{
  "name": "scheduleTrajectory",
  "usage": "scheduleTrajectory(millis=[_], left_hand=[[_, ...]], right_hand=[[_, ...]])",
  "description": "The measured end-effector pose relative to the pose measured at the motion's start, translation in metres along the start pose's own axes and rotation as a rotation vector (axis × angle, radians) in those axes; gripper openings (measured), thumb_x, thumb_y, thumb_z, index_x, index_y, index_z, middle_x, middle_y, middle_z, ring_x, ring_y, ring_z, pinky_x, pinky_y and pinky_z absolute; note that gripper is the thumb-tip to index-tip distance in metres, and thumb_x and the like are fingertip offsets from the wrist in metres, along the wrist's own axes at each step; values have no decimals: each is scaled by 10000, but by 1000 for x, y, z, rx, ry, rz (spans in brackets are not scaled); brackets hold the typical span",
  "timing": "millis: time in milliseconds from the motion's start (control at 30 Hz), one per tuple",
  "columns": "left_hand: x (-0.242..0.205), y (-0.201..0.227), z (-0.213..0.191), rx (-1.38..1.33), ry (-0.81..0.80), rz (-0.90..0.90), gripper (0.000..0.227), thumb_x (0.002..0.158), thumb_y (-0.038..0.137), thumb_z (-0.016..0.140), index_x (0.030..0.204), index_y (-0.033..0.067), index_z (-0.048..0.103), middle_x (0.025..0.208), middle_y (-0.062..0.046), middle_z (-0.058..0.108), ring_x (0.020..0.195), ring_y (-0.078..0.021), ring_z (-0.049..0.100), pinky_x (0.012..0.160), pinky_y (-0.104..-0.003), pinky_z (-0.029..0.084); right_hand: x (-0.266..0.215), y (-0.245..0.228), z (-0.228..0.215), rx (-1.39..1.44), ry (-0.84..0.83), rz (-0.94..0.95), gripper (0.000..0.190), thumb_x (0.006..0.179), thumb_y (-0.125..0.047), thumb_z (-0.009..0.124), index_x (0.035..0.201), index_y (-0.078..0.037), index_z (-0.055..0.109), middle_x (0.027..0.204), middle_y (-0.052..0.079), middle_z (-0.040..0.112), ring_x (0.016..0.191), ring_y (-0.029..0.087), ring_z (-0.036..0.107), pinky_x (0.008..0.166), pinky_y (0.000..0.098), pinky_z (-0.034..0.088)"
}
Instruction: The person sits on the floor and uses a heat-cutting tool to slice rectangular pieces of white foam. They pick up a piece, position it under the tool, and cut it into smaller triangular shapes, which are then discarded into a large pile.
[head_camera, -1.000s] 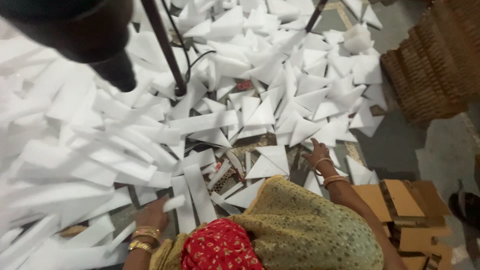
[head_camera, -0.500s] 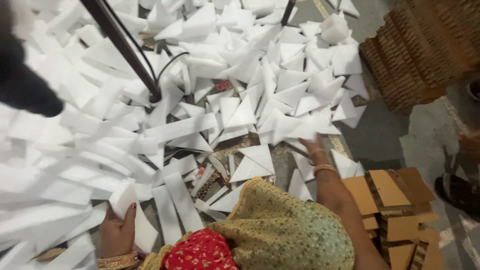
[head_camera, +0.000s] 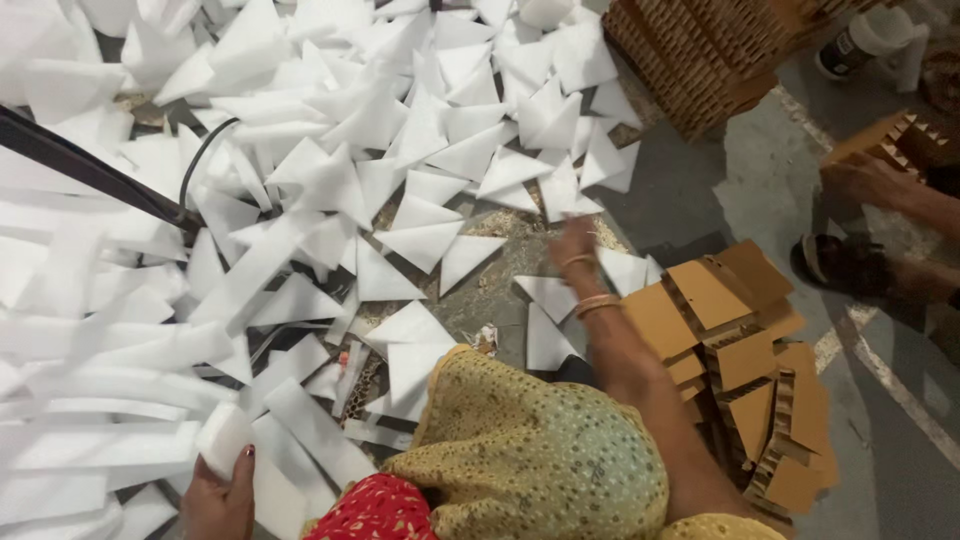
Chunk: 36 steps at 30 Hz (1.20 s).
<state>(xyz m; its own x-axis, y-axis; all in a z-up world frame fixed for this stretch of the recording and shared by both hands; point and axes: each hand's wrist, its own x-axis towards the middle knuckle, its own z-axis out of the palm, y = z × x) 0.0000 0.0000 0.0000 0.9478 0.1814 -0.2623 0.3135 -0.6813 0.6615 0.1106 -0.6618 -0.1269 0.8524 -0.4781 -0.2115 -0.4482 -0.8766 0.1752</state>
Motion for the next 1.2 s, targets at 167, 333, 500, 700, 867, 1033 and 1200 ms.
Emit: scheduleTrajectory(millis=[167,333,500,700,867,1033,1200], left_hand=[[-5,0,10,-32,28,-25,535,924,321,716,1344,-2,643,1079,-221,759,1007,-312,743,887,-403,545],[-6,6,16,22,20,35,516,930,315,709,1336,2,645,1059,-245,748,1001,-349,749,864,-423,566],[-2,8,22,45,-11,40,498,924,319,709,1321,22,654,1061,-252,745,994,-382,740,868,-447,565],[1,16,27,81,-51,119,505,918,318,706,1333,38,641,1075,-252,732,1014,-405,722,859,-465,555],[-11,31,23,62,-22,77,475,928,325,694,1318,56,657,1086,-264,733,1042,-411,723,859,-468,561],[-12,20,27,133,-18,-25,479,912,324,707,1310,60,661,1070,-268,743,1040,-419,719,855,-476,561],[-4,-1,33,84,-8,63,543,876,320,717,1341,55,633,1056,-260,742,1009,-384,743,859,-447,567]], right_hand=[[-7,97,1,69,-593,569,910,906,-611,605,1595,-242,139,1644,128,225,1474,425,241,1126,700,188],[-23,105,7,-120,-708,526,992,904,-666,579,1641,-269,47,1656,139,247,1487,428,303,1134,786,46],[-28,84,-4,7,-653,375,965,916,-496,673,1649,-128,165,1653,124,347,1487,366,401,1169,846,31],[-27,21,-8,683,-395,52,1000,802,-502,801,1571,-93,309,1513,198,473,1379,365,480,1179,479,376],[-8,42,-14,387,-208,382,433,994,-327,598,1343,-71,608,1408,206,601,1264,359,620,1062,487,507],[-12,129,-24,-214,-487,363,464,941,-314,687,1355,-106,698,1460,171,616,1342,414,558,1116,673,328],[-14,149,-6,-135,-631,449,506,923,-320,709,1369,-88,654,1437,178,609,1307,398,573,1090,627,382]])
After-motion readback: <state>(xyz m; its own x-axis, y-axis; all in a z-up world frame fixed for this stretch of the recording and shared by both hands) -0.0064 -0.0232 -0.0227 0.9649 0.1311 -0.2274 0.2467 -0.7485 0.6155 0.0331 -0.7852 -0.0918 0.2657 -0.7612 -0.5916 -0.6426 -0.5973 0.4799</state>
